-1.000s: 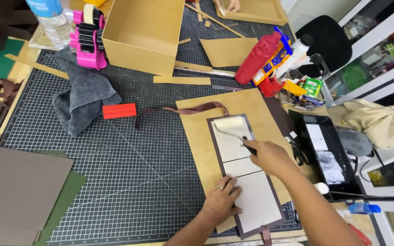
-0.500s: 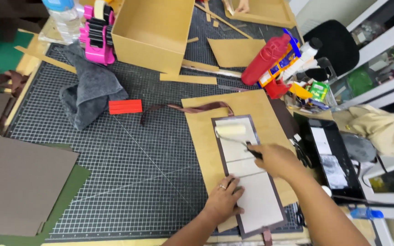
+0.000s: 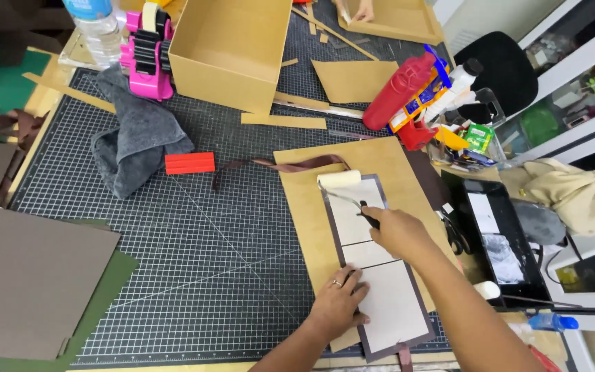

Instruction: The person smooths the edges of a brown paper cover onto a white board using a red plastic tool, then uses a sanding block to rub the surface. They apply glue with a roller to the white board and place it onto a brown paper sheet, pressing the edges to adhere.

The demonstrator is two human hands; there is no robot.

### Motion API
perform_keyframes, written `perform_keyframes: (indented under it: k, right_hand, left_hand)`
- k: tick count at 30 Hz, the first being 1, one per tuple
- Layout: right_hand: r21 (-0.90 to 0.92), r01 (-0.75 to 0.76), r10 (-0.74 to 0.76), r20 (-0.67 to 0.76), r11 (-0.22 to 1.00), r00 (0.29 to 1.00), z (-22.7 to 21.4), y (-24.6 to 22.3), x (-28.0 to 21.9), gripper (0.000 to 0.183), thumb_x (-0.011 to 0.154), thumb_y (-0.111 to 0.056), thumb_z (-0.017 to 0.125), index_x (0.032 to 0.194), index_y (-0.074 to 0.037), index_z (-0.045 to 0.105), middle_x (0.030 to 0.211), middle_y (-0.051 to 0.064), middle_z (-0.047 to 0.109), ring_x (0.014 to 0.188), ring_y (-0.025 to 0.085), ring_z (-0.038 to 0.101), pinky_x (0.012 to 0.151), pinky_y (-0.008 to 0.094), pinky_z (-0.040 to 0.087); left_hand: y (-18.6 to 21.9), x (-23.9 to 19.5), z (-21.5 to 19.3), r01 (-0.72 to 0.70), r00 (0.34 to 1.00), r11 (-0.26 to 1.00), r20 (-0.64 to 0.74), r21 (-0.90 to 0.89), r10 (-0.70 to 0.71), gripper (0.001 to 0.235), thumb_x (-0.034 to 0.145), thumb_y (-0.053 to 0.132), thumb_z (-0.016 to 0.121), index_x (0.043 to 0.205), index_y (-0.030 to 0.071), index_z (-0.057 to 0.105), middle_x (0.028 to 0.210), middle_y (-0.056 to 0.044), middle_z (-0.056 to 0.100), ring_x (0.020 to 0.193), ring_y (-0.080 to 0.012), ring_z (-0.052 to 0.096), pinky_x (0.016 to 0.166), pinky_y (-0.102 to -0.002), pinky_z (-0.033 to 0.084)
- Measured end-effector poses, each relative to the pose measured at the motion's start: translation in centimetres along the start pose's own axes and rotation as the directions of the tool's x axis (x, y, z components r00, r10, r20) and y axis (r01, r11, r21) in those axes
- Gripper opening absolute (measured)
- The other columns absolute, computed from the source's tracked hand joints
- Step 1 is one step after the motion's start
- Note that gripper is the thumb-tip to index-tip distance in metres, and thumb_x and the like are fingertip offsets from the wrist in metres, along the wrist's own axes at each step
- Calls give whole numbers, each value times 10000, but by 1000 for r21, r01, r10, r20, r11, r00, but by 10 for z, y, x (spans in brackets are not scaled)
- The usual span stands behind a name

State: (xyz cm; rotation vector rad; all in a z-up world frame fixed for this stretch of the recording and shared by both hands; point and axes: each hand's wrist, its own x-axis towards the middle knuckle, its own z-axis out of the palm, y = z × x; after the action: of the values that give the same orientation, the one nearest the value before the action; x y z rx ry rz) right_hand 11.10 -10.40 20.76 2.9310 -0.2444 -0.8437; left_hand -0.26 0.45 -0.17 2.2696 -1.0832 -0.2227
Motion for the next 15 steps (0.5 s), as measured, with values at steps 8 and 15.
perform_keyframes:
  k: [8, 15]
  right_hand:
    - [-11, -44, 45, 52, 999, 998, -10, -7, -7, 543, 1005, -253, 489, 1536, -361, 462, 1022, 106, 754, 650, 279, 669, 631, 400, 507]
    - [4, -49, 48, 80, 999, 996, -16, -3, -25, 513, 1032, -271, 505, 1533, -375, 476, 837, 92, 731, 550, 246, 544, 521, 364, 366]
  left_hand:
    - [8, 1, -22, 48, 990, 999, 132, 4, -48, 754, 949, 537, 579, 1537, 91, 424, 1654, -194, 264, 1559, -385, 102, 1260, -506, 90]
    - [3, 3, -11, 35, 995, 999, 96, 33, -38, 766, 938, 563, 581, 1521, 86, 440, 1643, -196, 287, 1548, -390, 131, 1257, -503, 117]
